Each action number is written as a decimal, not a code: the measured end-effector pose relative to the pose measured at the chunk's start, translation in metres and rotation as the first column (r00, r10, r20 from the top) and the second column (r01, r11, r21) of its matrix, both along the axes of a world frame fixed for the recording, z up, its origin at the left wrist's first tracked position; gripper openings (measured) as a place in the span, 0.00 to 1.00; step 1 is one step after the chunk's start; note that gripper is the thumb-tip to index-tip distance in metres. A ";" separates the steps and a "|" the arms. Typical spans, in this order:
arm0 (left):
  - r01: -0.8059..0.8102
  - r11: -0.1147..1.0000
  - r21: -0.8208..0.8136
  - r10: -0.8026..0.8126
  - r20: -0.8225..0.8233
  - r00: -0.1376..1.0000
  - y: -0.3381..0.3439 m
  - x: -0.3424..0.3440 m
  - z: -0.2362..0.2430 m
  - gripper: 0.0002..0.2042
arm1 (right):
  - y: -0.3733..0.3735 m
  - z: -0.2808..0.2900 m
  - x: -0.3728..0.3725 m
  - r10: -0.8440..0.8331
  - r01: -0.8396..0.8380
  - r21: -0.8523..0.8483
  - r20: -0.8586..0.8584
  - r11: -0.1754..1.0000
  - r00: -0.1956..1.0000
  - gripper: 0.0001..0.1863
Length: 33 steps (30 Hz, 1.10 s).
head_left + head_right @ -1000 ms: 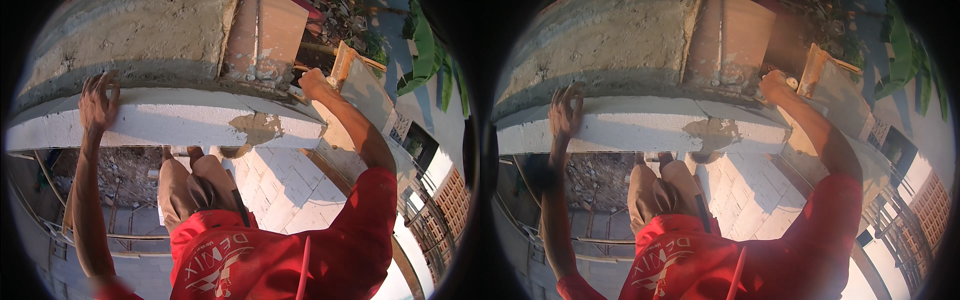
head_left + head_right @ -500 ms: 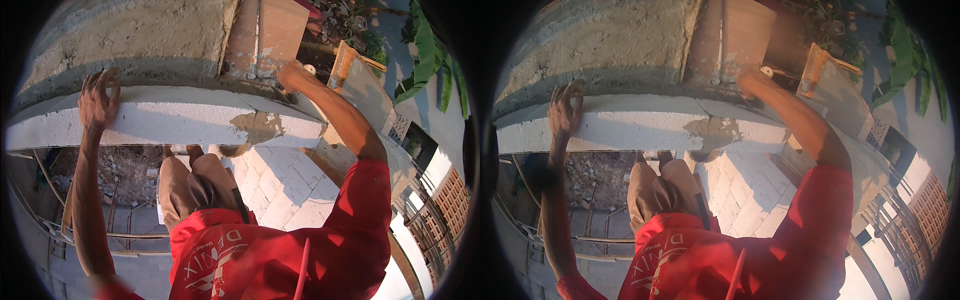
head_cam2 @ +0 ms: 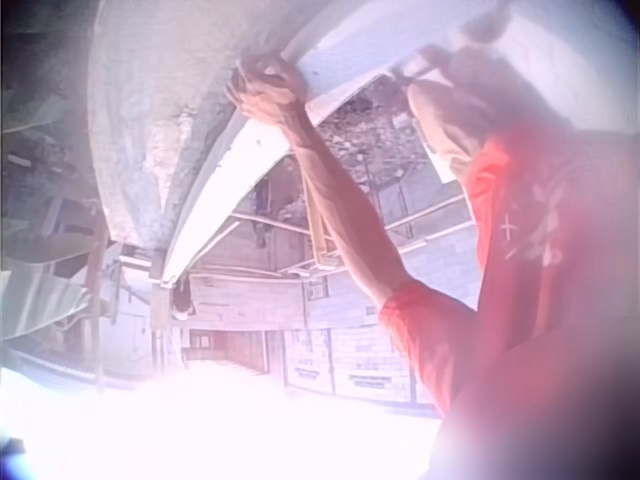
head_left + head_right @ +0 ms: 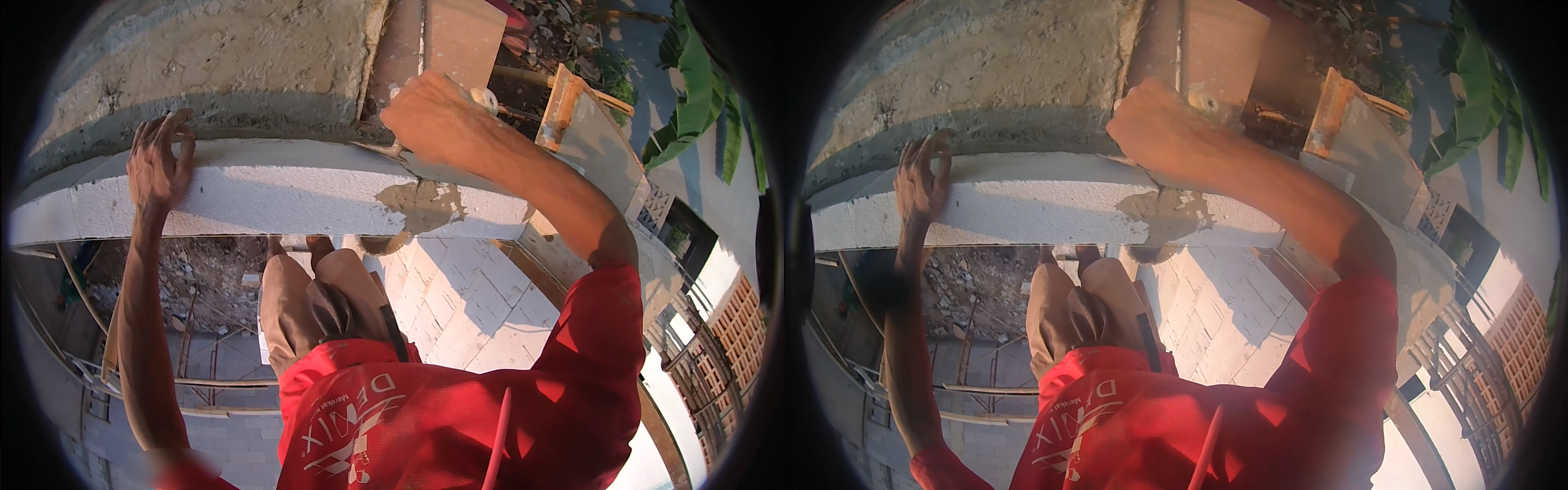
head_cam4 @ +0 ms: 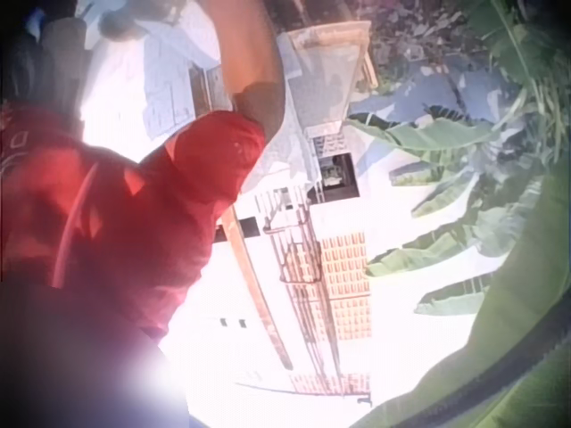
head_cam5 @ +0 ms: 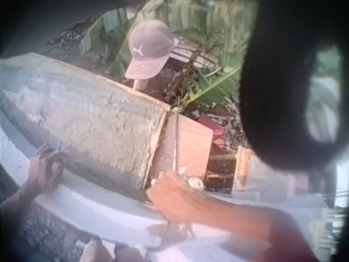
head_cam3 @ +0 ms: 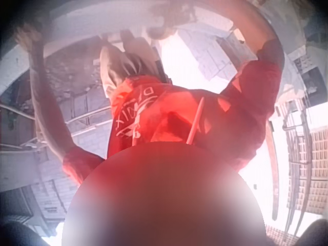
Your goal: The person scoops mortar from a bucket with a trowel and applies it to the joints between white foam blocks on a scaffold. The person repeatedly smooths the mortar along the seams and edges of the blocks.
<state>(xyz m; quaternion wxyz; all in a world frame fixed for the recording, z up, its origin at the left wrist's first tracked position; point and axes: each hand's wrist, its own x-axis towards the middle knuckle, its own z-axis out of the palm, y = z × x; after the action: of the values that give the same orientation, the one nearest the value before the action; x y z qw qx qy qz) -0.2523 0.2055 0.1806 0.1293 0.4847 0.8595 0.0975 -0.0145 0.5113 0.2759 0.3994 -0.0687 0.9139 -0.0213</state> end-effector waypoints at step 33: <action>0.045 0.999 -0.027 -0.044 0.027 0.999 0.013 0.003 0.014 0.17 | 0.305 -0.156 0.189 -0.180 0.167 0.626 -0.043 0.762 0.983 0.22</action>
<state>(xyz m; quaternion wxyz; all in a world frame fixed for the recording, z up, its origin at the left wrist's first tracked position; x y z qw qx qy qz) -0.2492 0.2186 0.1948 0.1494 0.5007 0.8480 0.0889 0.1746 0.8165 0.1195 0.4046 0.1528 0.8674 0.2462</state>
